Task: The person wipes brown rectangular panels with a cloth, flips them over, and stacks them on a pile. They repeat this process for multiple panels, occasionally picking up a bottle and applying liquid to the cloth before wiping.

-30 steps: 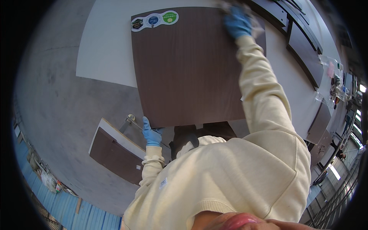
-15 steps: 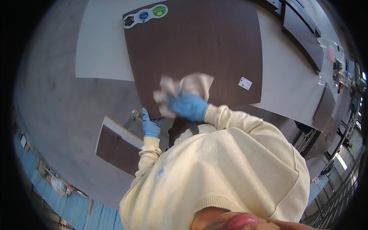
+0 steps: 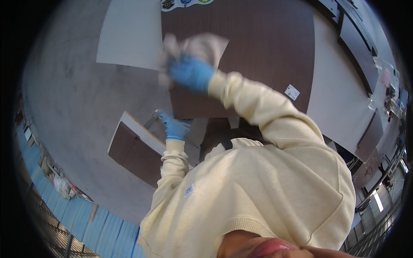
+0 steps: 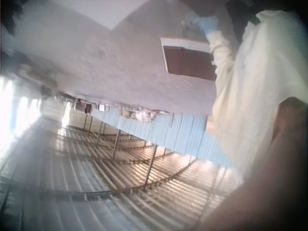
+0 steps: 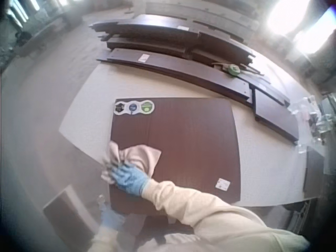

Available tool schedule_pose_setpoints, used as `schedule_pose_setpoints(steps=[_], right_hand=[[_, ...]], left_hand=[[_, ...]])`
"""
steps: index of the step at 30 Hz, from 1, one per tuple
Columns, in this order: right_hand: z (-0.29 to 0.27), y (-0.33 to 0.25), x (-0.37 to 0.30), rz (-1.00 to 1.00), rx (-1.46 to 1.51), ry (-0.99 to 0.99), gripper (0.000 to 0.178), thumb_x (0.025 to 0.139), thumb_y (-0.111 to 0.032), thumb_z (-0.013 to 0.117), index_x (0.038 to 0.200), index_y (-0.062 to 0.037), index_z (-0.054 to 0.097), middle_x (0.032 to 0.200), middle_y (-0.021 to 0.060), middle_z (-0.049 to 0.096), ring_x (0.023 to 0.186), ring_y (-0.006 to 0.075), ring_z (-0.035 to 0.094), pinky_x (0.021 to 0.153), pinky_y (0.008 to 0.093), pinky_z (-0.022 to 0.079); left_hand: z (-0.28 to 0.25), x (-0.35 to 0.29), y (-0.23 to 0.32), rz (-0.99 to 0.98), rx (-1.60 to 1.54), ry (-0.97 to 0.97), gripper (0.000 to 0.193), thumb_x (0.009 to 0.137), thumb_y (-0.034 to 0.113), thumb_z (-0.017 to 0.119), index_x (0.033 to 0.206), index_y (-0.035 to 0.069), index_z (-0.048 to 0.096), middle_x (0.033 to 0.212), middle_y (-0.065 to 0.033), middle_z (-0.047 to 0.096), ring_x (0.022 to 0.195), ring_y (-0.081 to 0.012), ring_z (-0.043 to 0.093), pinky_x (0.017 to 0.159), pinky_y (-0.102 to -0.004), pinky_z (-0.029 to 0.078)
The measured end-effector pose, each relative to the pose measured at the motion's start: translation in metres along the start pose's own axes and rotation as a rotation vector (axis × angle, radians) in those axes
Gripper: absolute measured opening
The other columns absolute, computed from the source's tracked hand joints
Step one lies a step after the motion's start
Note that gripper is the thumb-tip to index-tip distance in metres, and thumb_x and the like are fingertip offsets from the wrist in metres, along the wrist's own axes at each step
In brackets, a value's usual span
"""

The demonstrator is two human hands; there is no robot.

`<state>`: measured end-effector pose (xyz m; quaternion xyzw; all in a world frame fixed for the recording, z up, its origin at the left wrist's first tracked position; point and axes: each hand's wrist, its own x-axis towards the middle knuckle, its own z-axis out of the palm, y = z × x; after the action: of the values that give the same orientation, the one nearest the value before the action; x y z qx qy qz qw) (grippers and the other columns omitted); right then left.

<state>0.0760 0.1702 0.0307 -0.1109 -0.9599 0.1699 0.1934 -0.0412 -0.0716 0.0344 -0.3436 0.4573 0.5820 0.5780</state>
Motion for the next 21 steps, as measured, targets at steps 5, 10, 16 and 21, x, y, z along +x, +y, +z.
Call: schedule_pose_setpoints(steps=[5,10,16,21], right_hand=[[0.0,-0.089,-0.133,-0.138,0.328,-0.035,0.058,0.081,-0.015,0.072,0.137,-0.0129,0.063,0.148,0.0034,0.058,0.142,0.0291,0.05,0.126,0.052,0.027],[-0.068,0.076,-0.122,-0.03,-0.018,0.168,0.04,0.081,-0.011,0.07,0.121,-0.0117,0.066,0.117,0.0059,0.069,0.104,0.027,0.07,0.098,0.0457,0.056],[-0.152,0.196,-0.11,0.557,-0.293,0.113,0.052,0.101,-0.03,0.048,0.152,-0.0197,0.048,0.156,0.0171,0.048,0.145,0.0383,0.044,0.119,0.0511,0.033],[-0.126,-0.005,-0.246,0.188,-0.028,-0.138,0.063,0.085,-0.016,0.066,0.146,-0.013,0.053,0.144,0.0057,0.059,0.132,0.0268,0.057,0.118,0.0562,0.035]], left_hand=[[-0.005,0.007,-0.004,0.112,0.141,-0.357,0.073,0.096,0.064,0.06,0.142,0.007,0.055,0.137,-0.0108,0.062,0.12,-0.0283,0.061,0.104,-0.0446,0.052],[-0.01,0.014,-0.015,0.277,0.275,-0.13,0.054,0.097,0.038,0.072,0.139,0.007,0.057,0.134,-0.0111,0.064,0.121,-0.0271,0.062,0.098,-0.0457,0.057],[-0.01,0.018,-0.018,0.324,0.297,0.058,0.053,0.096,0.037,0.074,0.138,0.009,0.057,0.134,-0.0105,0.063,0.122,-0.03,0.063,0.1,-0.0491,0.057],[-0.006,0.02,-0.019,0.288,0.256,-0.002,0.055,0.095,0.038,0.075,0.139,0.01,0.057,0.136,-0.0114,0.063,0.123,-0.0306,0.061,0.103,-0.0492,0.055]])
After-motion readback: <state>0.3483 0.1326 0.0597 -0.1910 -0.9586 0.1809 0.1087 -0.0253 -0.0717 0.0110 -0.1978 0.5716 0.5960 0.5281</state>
